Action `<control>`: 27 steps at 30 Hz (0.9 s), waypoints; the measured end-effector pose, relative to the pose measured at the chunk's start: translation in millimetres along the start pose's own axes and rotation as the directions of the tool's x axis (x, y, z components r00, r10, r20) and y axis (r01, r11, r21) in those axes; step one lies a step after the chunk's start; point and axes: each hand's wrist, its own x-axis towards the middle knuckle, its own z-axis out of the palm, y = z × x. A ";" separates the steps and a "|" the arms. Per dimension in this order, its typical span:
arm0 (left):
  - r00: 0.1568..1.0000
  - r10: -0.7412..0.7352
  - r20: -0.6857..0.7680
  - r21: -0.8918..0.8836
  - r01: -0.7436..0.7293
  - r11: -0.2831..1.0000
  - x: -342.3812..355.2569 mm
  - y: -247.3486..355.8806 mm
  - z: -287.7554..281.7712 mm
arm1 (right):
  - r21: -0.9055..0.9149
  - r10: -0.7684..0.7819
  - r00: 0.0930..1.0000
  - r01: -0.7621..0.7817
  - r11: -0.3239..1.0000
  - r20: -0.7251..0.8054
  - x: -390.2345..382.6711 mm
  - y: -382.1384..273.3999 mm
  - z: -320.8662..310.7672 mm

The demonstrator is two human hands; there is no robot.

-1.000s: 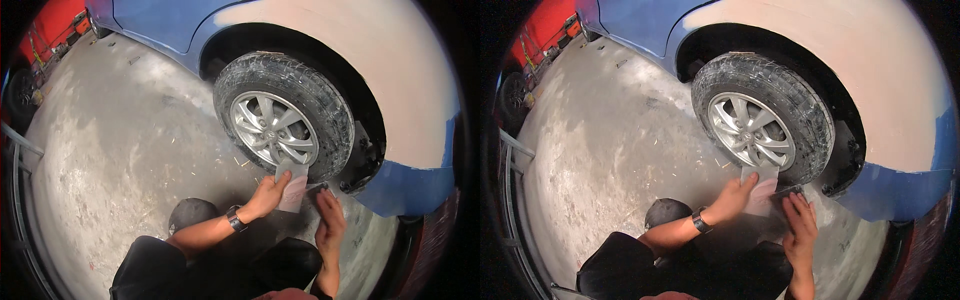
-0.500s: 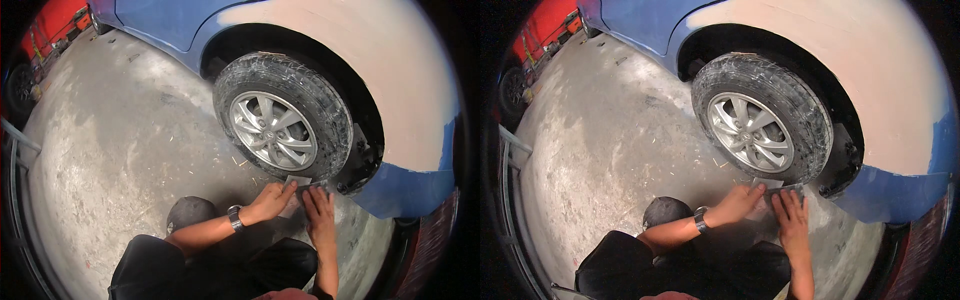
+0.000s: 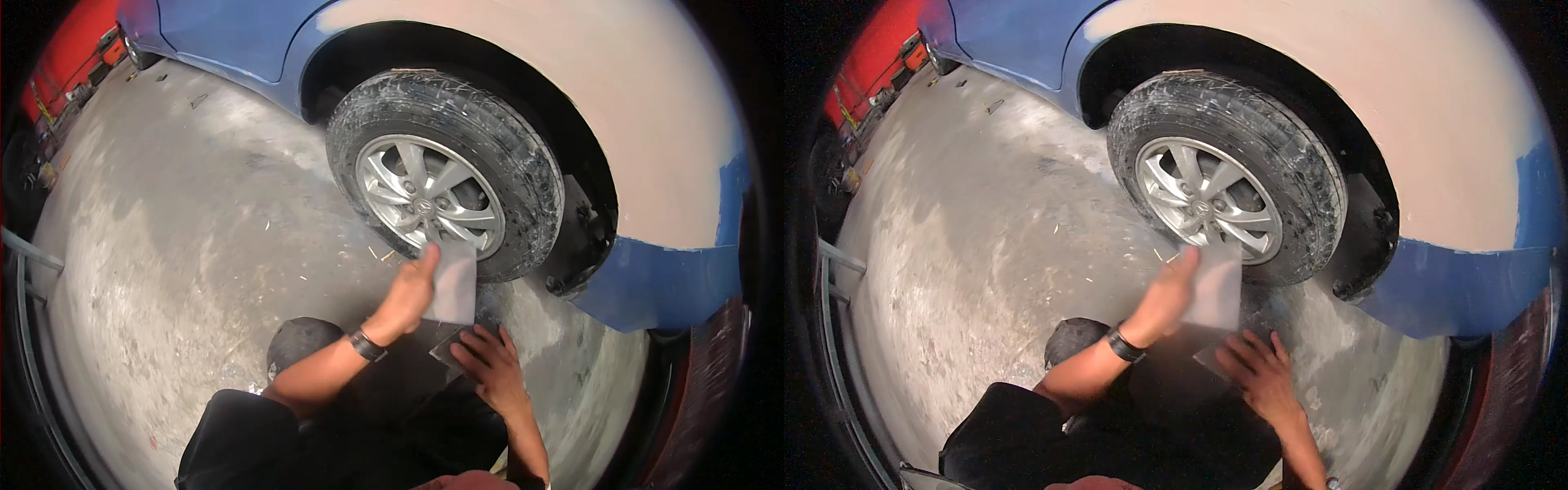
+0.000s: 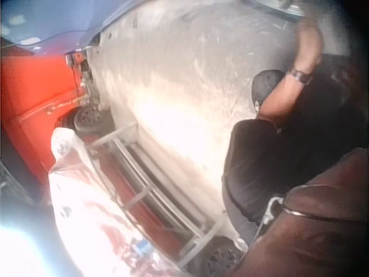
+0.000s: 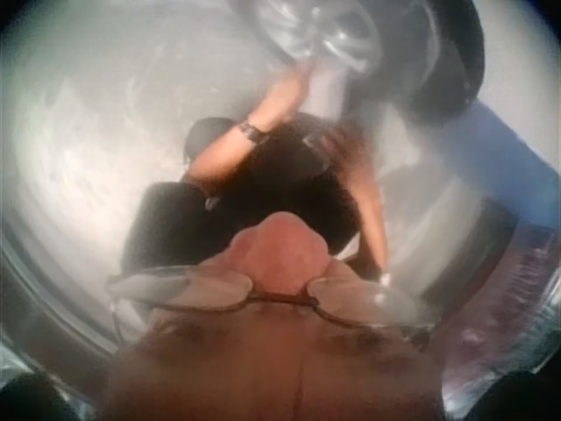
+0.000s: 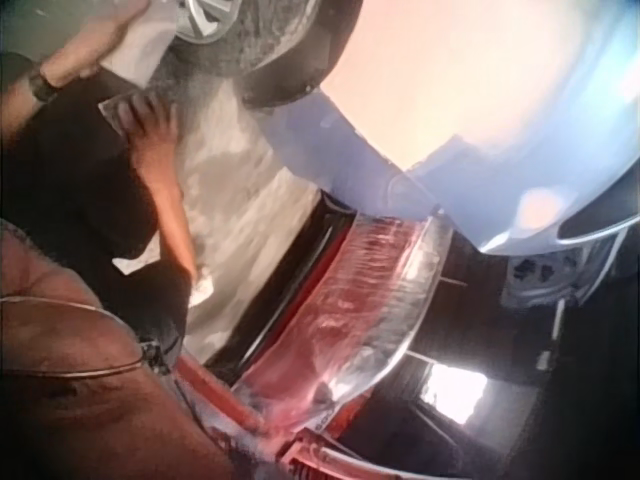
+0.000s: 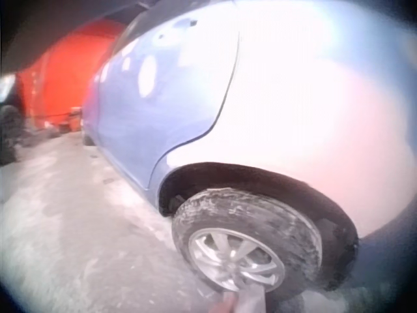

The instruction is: The person mixes pink putty on a plastic sheet using a spreader and then applies the putty to the damaged section of a car body panel, smoothing the surface with repeated strokes.

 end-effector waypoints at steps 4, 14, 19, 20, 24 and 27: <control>0.840 -0.499 0.213 -0.293 0.542 0.788 2.5 38.9 -10.6 | 0.385 0.140 0.885 0.048 0.922 -0.445 -5.9 7.3 -12.0; 0.785 -0.306 0.538 -0.652 0.618 0.440 -24.8 30.8 9.8 | 0.316 0.052 0.896 0.101 0.943 -0.440 29.9 10.9 -2.3; 0.835 -0.278 0.474 -0.665 0.547 0.509 -20.2 37.8 9.0 | 0.038 0.197 0.921 -0.196 0.980 -0.336 18.6 47.7 2.6; 0.850 -0.278 0.447 -0.669 0.524 0.527 -17.0 39.4 5.5 | -0.070 0.223 0.941 -0.248 0.966 -0.255 15.2 48.5 0.4; 0.918 -0.281 0.280 -0.515 0.391 0.763 -14.6 37.3 1.6 | 0.127 0.266 0.850 -0.234 0.964 -0.455 13.1 35.0 -19.0; 0.948 -0.270 0.170 -0.407 0.317 0.857 -16.4 36.1 8.0 | -0.102 0.200 0.933 -0.240 0.965 -0.299 23.8 -11.6 -10.7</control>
